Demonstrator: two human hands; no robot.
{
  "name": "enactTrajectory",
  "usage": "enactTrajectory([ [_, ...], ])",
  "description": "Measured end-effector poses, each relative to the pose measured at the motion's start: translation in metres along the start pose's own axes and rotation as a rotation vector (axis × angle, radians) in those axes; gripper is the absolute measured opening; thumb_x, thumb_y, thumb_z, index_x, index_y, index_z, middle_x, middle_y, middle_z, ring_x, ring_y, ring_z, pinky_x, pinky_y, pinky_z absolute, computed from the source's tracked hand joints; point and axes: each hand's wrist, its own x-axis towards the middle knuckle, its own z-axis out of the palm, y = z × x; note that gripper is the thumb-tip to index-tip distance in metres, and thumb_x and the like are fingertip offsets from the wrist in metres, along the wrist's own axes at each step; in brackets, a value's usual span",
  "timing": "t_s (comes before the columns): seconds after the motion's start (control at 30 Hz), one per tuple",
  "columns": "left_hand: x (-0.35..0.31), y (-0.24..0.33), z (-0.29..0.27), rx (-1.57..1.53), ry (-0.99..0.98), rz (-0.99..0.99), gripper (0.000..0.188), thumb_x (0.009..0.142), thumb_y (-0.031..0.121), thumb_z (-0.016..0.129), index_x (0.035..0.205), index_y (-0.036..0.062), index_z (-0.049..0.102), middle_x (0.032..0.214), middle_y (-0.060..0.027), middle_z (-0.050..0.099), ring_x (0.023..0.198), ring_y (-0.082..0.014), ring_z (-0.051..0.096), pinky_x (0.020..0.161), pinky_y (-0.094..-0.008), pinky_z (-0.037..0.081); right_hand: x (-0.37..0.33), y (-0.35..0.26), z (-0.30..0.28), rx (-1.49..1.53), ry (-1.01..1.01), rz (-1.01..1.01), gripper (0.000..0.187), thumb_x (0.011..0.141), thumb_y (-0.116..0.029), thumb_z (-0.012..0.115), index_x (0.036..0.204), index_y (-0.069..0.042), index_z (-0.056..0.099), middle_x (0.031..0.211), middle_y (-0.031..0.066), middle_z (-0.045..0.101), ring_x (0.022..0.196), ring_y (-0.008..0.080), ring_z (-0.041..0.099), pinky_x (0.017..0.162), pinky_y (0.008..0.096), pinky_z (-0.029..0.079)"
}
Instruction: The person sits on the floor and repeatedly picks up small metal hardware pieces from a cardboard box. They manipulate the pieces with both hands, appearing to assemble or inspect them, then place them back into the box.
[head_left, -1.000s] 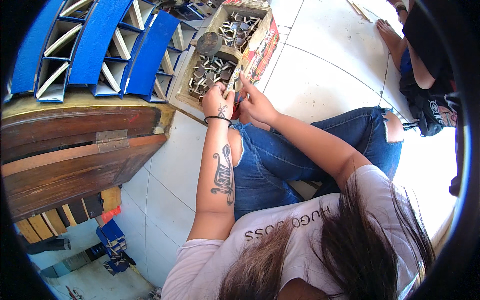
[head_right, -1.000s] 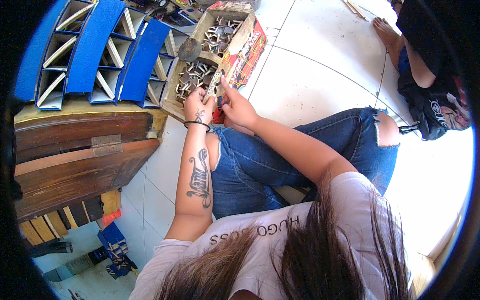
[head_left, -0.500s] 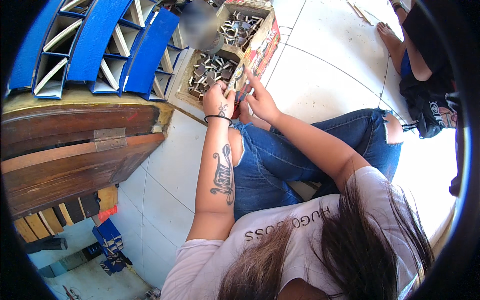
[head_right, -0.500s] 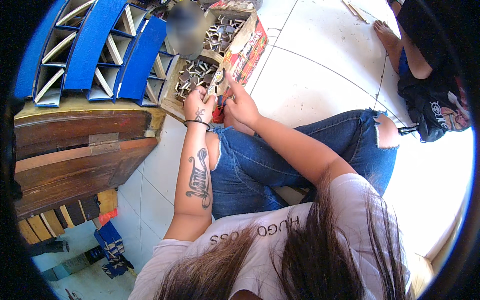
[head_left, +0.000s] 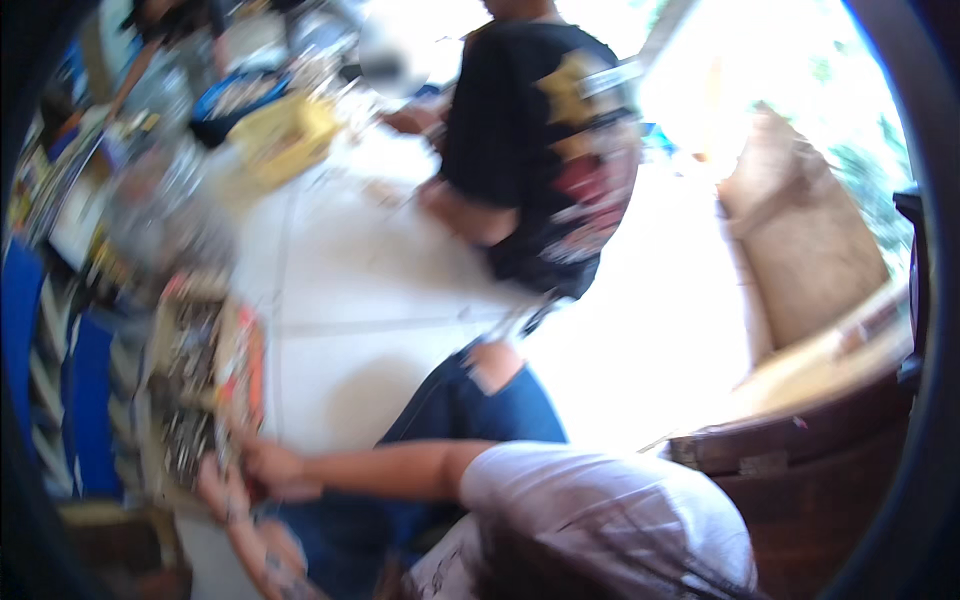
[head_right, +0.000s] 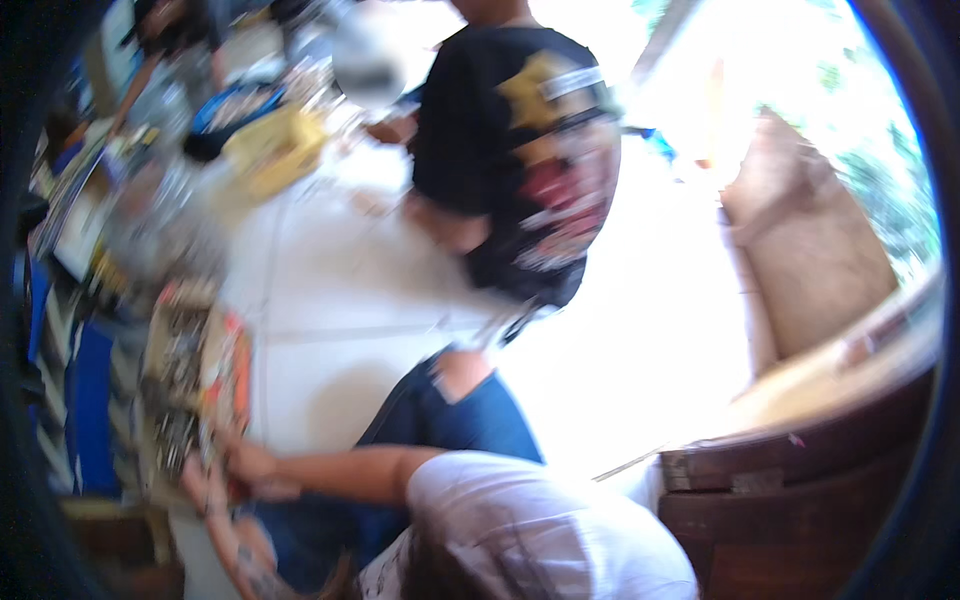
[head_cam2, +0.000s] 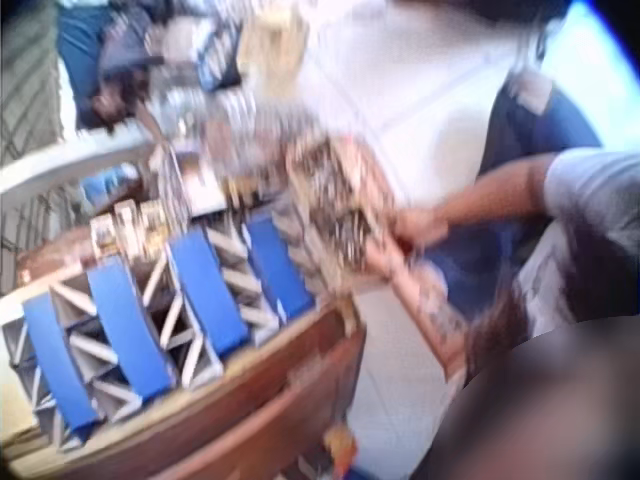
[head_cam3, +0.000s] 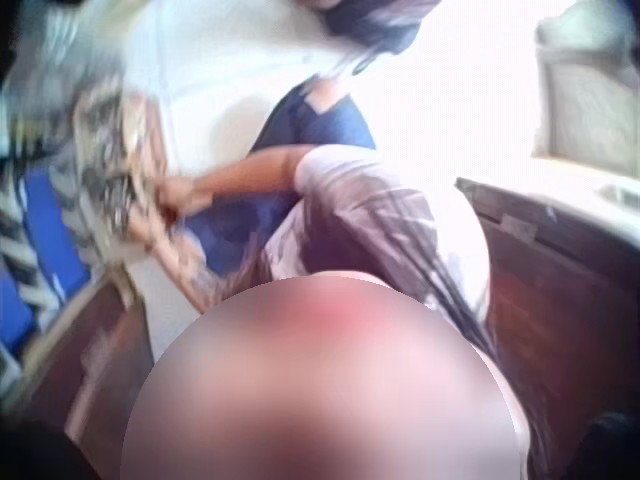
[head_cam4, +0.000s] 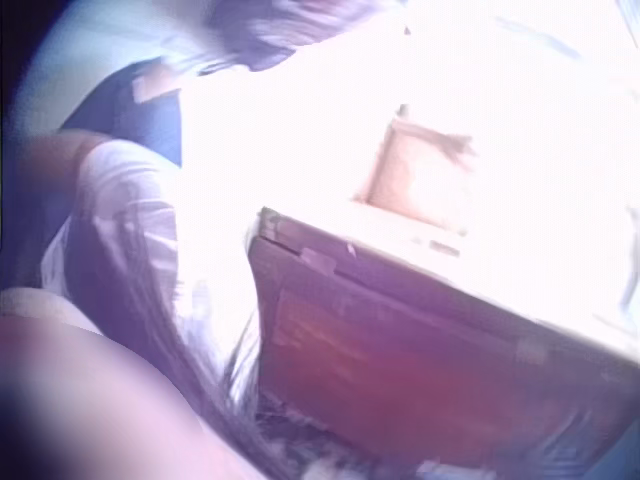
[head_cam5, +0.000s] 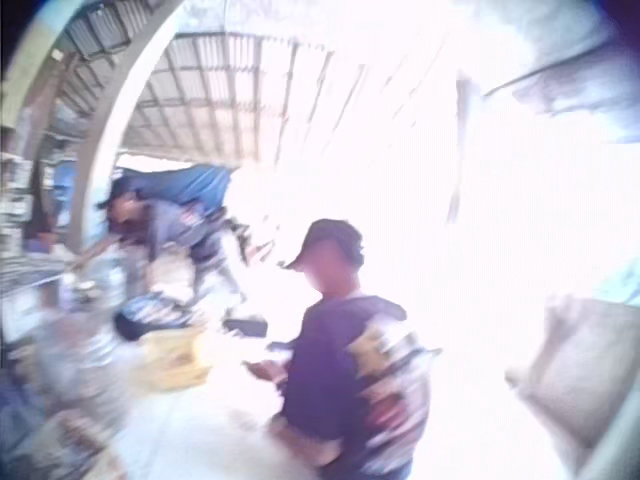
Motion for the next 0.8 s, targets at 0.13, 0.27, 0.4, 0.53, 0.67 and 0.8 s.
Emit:
enactTrajectory([
  [0.13, 0.009, -0.029, -0.016, 0.105, -0.2, -0.176, 0.025, 0.078, 0.007, 0.057, 0.101, -0.0021, 0.052, 0.092, -0.0145, 0.058, 0.085, -0.0226, 0.057, 0.079, -0.034, 0.044, 0.007, -0.003, 0.001, -0.6, 0.056, -0.112, 0.08, 0.079, -0.004, 0.043, 0.144, -0.026, 0.003, 0.092, 0.0227, 0.056, 0.084, 0.0313, 0.057, 0.077, 0.0348, 0.046],
  [0.27, 0.004, -0.026, -0.009, 0.24, -0.107, -0.154, 0.021, 0.076, 0.014, 0.059, 0.094, 0.0037, 0.058, 0.089, -0.0163, 0.061, 0.083, -0.029, 0.058, 0.078, -0.0396, 0.043, 0.017, 0.013, -0.003, -0.584, -0.034, -0.064, 0.078, 0.082, -0.008, 0.044, 0.145, -0.024, 0.001, 0.096, 0.0229, 0.058, 0.087, 0.032, 0.058, 0.08, 0.0357, 0.044],
  [0.4, -0.012, 0.015, -0.023, 0.359, -0.031, -0.096, 0.018, 0.075, 0.019, 0.058, 0.088, 0.0059, 0.063, 0.089, -0.019, 0.063, 0.082, -0.0364, 0.058, 0.076, -0.0457, 0.044, 0.023, 0.008, 0.015, -0.226, 0.133, 0.051, 0.071, 0.087, -0.014, 0.041, 0.144, -0.021, 0.001, 0.1, 0.0218, 0.058, 0.09, 0.0318, 0.057, 0.083, 0.0373, 0.044],
  [0.53, -0.008, 0.034, -0.029, 0.339, 0.001, -0.053, 0.021, 0.076, 0.022, 0.059, 0.088, 0.0059, 0.063, 0.085, -0.0188, 0.063, 0.079, -0.0373, 0.058, 0.072, -0.0447, 0.045, 0.021, -0.011, 0.017, -0.606, 0.078, 0.118, 0.066, 0.087, -0.023, 0.044, 0.143, -0.018, 0.01, 0.104, 0.0217, 0.058, 0.094, 0.0333, 0.058, 0.085, 0.0388, 0.044],
  [0.67, -0.007, 0.032, -0.028, 0.392, -0.02, -0.09, 0.026, 0.077, 0.028, 0.057, 0.09, 0.0065, 0.065, 0.087, -0.0187, 0.064, 0.081, -0.0368, 0.059, 0.073, -0.0444, 0.046, 0.013, -0.027, -0.002, -0.764, 0.158, 0.039, 0.068, 0.085, -0.022, 0.049, 0.143, -0.018, 0.014, 0.106, 0.0244, 0.057, 0.097, 0.036, 0.058, 0.085, 0.0394, 0.044],
  [0.8, -0.007, 0.038, -0.03, 0.414, -0.093, -0.183, 0.028, 0.077, 0.03, 0.057, 0.091, 0.0073, 0.066, 0.089, -0.0184, 0.064, 0.083, -0.036, 0.06, 0.075, -0.0437, 0.046, 0.005, -0.042, -0.03, -0.749, 0.211, 0.019, 0.069, 0.08, -0.016, 0.053, 0.141, -0.012, 0.02, 0.116, 0.0235, 0.053, 0.107, 0.035, 0.053, 0.091, 0.0385, 0.041],
])
